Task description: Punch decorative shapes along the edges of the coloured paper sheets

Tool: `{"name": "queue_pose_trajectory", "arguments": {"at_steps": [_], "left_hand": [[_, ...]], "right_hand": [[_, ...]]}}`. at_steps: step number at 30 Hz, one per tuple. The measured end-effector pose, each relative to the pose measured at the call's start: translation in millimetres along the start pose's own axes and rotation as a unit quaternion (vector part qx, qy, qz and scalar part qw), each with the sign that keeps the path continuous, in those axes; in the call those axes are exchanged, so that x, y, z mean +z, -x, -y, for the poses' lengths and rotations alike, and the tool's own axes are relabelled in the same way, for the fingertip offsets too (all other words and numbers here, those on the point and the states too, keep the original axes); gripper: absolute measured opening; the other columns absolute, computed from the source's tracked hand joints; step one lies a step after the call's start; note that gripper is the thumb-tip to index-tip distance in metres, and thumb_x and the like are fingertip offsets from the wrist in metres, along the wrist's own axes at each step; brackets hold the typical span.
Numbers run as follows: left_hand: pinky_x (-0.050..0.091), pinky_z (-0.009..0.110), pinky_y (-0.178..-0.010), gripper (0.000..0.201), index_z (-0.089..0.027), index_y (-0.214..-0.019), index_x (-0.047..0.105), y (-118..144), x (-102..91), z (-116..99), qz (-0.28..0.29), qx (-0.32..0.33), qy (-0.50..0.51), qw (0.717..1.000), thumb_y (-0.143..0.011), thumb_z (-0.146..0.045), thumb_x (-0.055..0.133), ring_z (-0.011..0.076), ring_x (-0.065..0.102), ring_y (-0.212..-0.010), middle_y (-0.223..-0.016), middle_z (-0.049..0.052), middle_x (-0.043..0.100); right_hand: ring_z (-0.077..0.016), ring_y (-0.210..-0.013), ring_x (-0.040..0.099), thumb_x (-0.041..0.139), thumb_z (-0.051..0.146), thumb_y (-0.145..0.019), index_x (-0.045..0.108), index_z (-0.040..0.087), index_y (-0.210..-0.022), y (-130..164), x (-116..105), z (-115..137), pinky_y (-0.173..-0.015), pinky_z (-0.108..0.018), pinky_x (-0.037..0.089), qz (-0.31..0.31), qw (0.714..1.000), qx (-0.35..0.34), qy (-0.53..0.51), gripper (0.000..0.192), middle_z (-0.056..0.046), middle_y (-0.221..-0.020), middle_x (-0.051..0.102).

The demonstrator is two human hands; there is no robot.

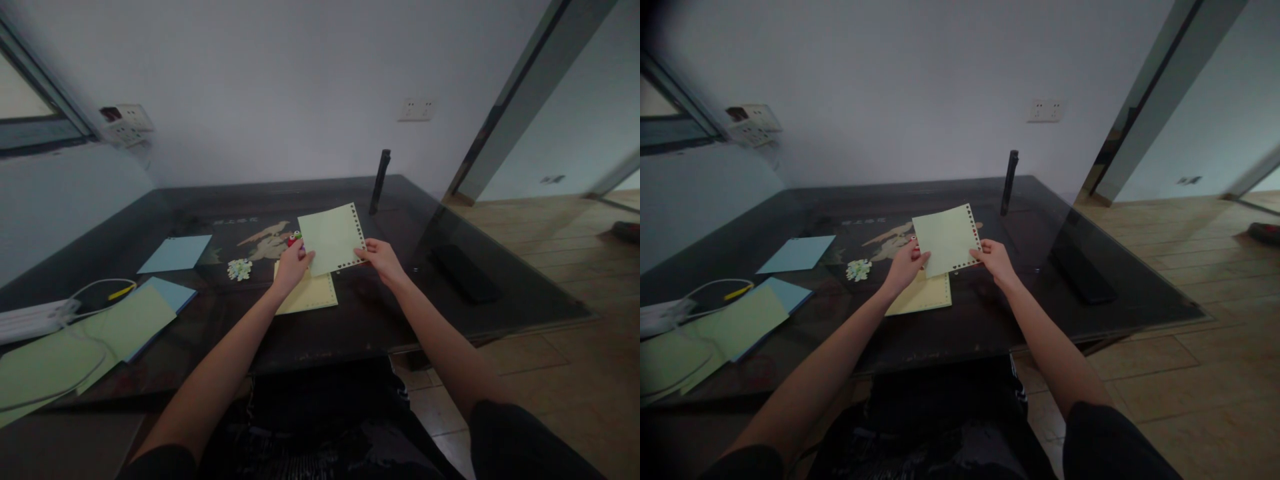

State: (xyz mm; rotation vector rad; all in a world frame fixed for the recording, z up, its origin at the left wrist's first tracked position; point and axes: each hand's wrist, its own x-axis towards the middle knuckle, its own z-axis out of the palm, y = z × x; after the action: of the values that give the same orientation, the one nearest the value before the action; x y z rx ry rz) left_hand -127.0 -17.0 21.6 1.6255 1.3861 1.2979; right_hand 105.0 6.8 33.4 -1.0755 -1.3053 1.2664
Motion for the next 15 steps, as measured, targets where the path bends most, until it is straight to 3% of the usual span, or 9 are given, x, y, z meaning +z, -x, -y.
{"name": "queue_pose_trajectory", "arguments": {"at_steps": [5, 9, 12, 15], "left_hand": [[0.049, 0.025, -0.058, 0.022, -0.015, -0.096, 0.058, 1, 2.5, -4, 0.020, 0.007, 0.017, 1.000, -0.076, -0.025, 0.059, 0.0156, 0.062, -0.065, -0.071, 0.002, 0.066], [0.050, 0.025, -0.059, 0.027, -0.015, -0.102, 0.057, 4, 6.3, -11, 0.048, 0.003, 0.033, 0.998, -0.077, -0.023, 0.059, 0.0149, 0.062, -0.066, -0.077, 0.004, 0.067], [0.052, 0.028, -0.067, 0.047, -0.016, -0.122, 0.048, 7, 4.7, -23, 0.003, 0.042, 0.021, 0.999, -0.077, -0.018, 0.059, 0.0150, 0.062, -0.077, -0.102, 0.010, 0.065], [0.051, 0.032, -0.080, 0.057, -0.019, -0.133, 0.039, 15, 1.4, -43, -0.083, 0.127, -0.061, 0.986, -0.079, -0.016, 0.057, 0.0188, 0.057, -0.102, -0.128, 0.014, 0.050]], "right_hand": [[-0.0170, -0.063, 0.066, 0.074, 0.039, -0.060, 0.064, 0.016, -0.078, 0, -2, 2, -0.063, -0.032, 0.052, -0.037, 0.998, -0.052, 0.013, 0.032, -0.006, -0.074, 0.072], [-0.0177, -0.060, 0.065, 0.074, 0.041, -0.060, 0.063, 0.016, -0.077, -1, -4, 4, -0.059, -0.032, 0.052, -0.062, 0.996, -0.063, 0.028, 0.032, -0.006, -0.072, 0.072], [-0.0178, -0.058, 0.064, 0.074, 0.039, -0.058, 0.063, 0.016, -0.076, 0, -12, 14, -0.057, -0.033, 0.052, -0.069, 0.995, -0.063, 0.031, 0.031, -0.005, -0.070, 0.071], [-0.0175, -0.056, 0.063, 0.075, 0.036, -0.059, 0.064, 0.016, -0.081, 6, -32, 29, -0.055, -0.032, 0.052, -0.108, 0.990, -0.081, 0.046, 0.031, -0.005, -0.069, 0.071]]}}
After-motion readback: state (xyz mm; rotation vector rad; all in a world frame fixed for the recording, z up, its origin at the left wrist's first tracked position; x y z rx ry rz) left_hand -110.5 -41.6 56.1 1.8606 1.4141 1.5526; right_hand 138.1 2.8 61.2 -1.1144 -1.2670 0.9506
